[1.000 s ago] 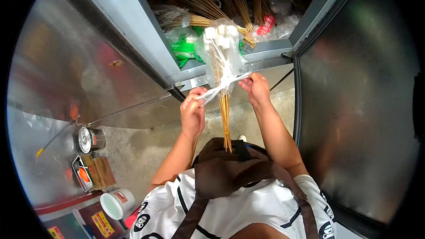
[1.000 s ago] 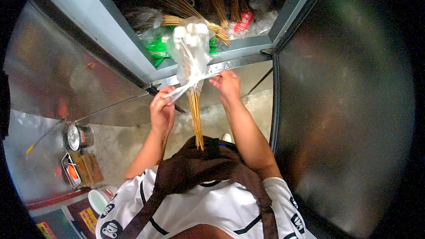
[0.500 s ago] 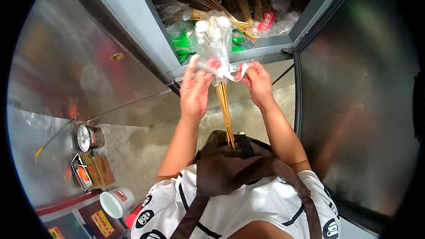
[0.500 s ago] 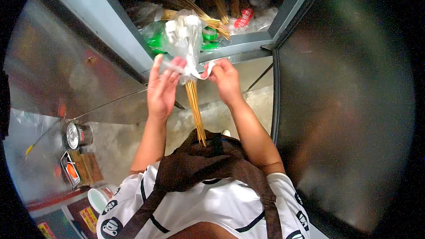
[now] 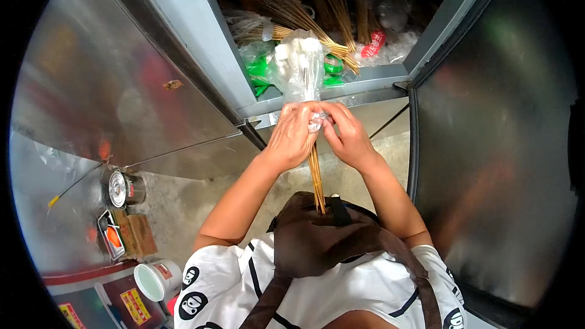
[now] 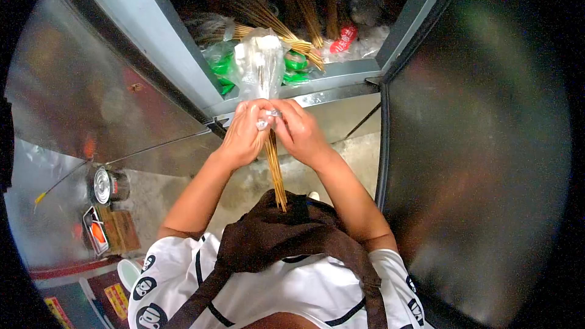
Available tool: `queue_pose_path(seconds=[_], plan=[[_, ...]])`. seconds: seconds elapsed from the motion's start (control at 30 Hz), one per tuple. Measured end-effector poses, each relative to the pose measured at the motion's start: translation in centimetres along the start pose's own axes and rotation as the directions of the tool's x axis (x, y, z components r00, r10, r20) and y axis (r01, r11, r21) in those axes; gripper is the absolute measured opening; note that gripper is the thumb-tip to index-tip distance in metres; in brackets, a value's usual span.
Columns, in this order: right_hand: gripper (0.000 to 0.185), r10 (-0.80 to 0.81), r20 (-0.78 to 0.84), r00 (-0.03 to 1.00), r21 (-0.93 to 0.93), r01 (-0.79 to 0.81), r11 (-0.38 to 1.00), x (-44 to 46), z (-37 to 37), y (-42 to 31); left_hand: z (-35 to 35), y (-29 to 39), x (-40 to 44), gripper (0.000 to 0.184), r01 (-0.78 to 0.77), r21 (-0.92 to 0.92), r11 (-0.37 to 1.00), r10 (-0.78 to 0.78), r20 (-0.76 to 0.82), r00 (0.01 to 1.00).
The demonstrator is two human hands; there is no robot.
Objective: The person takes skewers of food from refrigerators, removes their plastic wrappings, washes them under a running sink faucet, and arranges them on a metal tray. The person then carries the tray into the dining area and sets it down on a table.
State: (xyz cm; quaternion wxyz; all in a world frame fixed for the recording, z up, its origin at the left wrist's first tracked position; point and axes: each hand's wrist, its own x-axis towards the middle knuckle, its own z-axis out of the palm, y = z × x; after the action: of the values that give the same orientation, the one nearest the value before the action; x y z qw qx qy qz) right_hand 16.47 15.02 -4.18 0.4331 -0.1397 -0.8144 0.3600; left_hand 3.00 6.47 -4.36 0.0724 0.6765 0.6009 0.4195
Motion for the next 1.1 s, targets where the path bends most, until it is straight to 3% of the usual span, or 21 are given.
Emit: queue_pose_path(seconds=[0.03, 0.13, 0.2, 0.23, 0.27, 0.3, 0.37, 0.43, 0.47, 0.5, 0.53, 0.6, 0.63, 0.7, 0.73, 0.87, 0.9, 0.97, 1.03, 1.1], plan=[[0.019, -0.105, 0.05, 0.993, -0.14, 0.111, 0.984, 0.0, -0.1, 0.5, -0.3, 0.1, 0.0, 0.02, 0.003, 0.003, 1.0, -0.003, -0.001, 1.0], [0.009, -0.067, -0.004, 0.998, -0.13, 0.066, 0.989, -0.5, 0.0, 0.8, -0.2, -0.2, -0.4, 0.022, 0.054, 0.004, 0.999, -0.054, 0.007, 0.999], [0.006, -0.011, -0.037, 0.999, -0.114, 0.007, 0.993, -1.2, 0.1, 0.7, 0.6, -1.2, -0.8, 0.011, 0.307, -0.396, 0.866, -0.334, -0.001, 0.943], [0.005, 0.111, -0.03, 0.993, -0.067, -0.113, 0.991, -1.6, 0.2, 0.5, 0.5, -1.2, -0.8, 0.011, 0.308, -0.397, 0.864, -0.336, 0.0, 0.942], [0.005, 0.23, -0.019, 0.973, -0.021, -0.231, 0.973, -1.8, 0.3, 0.4, 0.3, -1.1, -0.8, 0.008, 0.369, -0.582, 0.725, -0.443, 0.018, 0.896], [0.005, 0.233, -0.019, 0.972, -0.022, -0.233, 0.972, -2.0, 0.3, 0.3, 0.0, -0.9, -0.7, 0.005, 0.401, -0.737, 0.545, -0.538, 0.06, 0.841], [0.007, 0.269, 0.163, 0.949, -0.01, -0.271, 0.963, -2.3, -0.1, 0.2, 0.1, -1.0, -1.0, 0.009, 0.415, -0.717, 0.561, -0.541, 0.062, 0.839], [0.01, 0.31, 0.255, 0.916, -0.096, -0.295, 0.951, -1.5, -0.7, -0.1, 0.0, -0.6, -1.2, 0.011, 0.342, -0.544, 0.766, -0.436, -0.048, 0.899], [0.015, 0.102, 0.146, 0.984, -0.059, -0.094, 0.994, -0.7, -0.6, -0.3, -0.2, -0.4, -1.2, 0.011, 0.343, -0.544, 0.766, -0.436, -0.048, 0.898], [0.021, -0.112, 0.031, 0.993, -0.048, 0.113, 0.992, -0.1, -0.5, -0.4, -0.8, 0.2, -0.9, 0.013, 0.178, -0.248, 0.952, -0.219, -0.148, 0.965], [0.021, -0.11, 0.033, 0.993, -0.048, 0.111, 0.993, 0.2, 0.1, -0.4, -1.2, 0.6, -0.6, 0.014, -0.013, 0.084, 0.996, 0.027, -0.167, 0.986], [0.026, 0.078, 0.027, 0.997, 0.316, -0.082, 0.945, 0.4, 1.5, -0.7, -1.6, 1.4, 0.0, 0.014, -0.084, 0.148, 0.985, 0.114, -0.207, 0.972], [0.026, 0.078, 0.021, 0.997, 0.316, -0.08, 0.945, 0.6, 1.5, -0.2, -1.7, 1.5, 0.4, 0.015, -0.157, 0.217, 0.964, 0.209, -0.241, 0.948], [0.024, -0.007, 0.099, 0.995, 0.078, -0.001, 0.997, 1.2, 1.6, 0.7, -1.2, 0.2, 0.3, 0.016, -0.187, 0.208, 0.96, 0.235, -0.24, 0.942], [0.023, -0.013, 0.115, 0.993, 0.051, 0.007, 0.999, 1.5, 1.4, 0.9, -0.9, -0.3, 0.2, 0.018, -0.222, 0.204, 0.953, 0.274, -0.28, 0.92], [0.023, -0.024, 0.147, 0.989, 0.04, 0.019, 0.999, 2.5, 1.4, 0.9, 0.2, -1.9, 0.2, 0.023, -0.291, 0.281, 0.914, 0.384, -0.377, 0.843], [0.024, 0.027, 0.157, 0.987, 0.117, -0.046, 0.992, 2.6, 1.5, 0.8, 0.3, -2.2, 0.4, 0.023, -0.292, 0.28, 0.915, 0.384, -0.379, 0.842], [0.025, 0.081, 0.173, 0.982, 0.191, -0.114, 0.975, 2.6, 1.6, 1.1, 0.5, -2.7, 0.5, 0.025, -0.221, 0.265, 0.939, 0.328, -0.485, 0.811], [0.032, 0.114, 0.146, 0.983, 0.146, -0.135, 0.98, 3.0, 1.6, 1.4, 0.6, -2.9, 0.6, 0.029, -0.257, 0.222, 0.941, 0.336, -0.503, 0.797], [0.034, 0.085, 0.155, 0.984, 0.069, -0.097, 0.993, 3.5, 1.1, 0.1, 0.5, -3.0, 0.3, 0.034, -0.18, 0.185, 0.966, 0.255, -0.578, 0.775]])
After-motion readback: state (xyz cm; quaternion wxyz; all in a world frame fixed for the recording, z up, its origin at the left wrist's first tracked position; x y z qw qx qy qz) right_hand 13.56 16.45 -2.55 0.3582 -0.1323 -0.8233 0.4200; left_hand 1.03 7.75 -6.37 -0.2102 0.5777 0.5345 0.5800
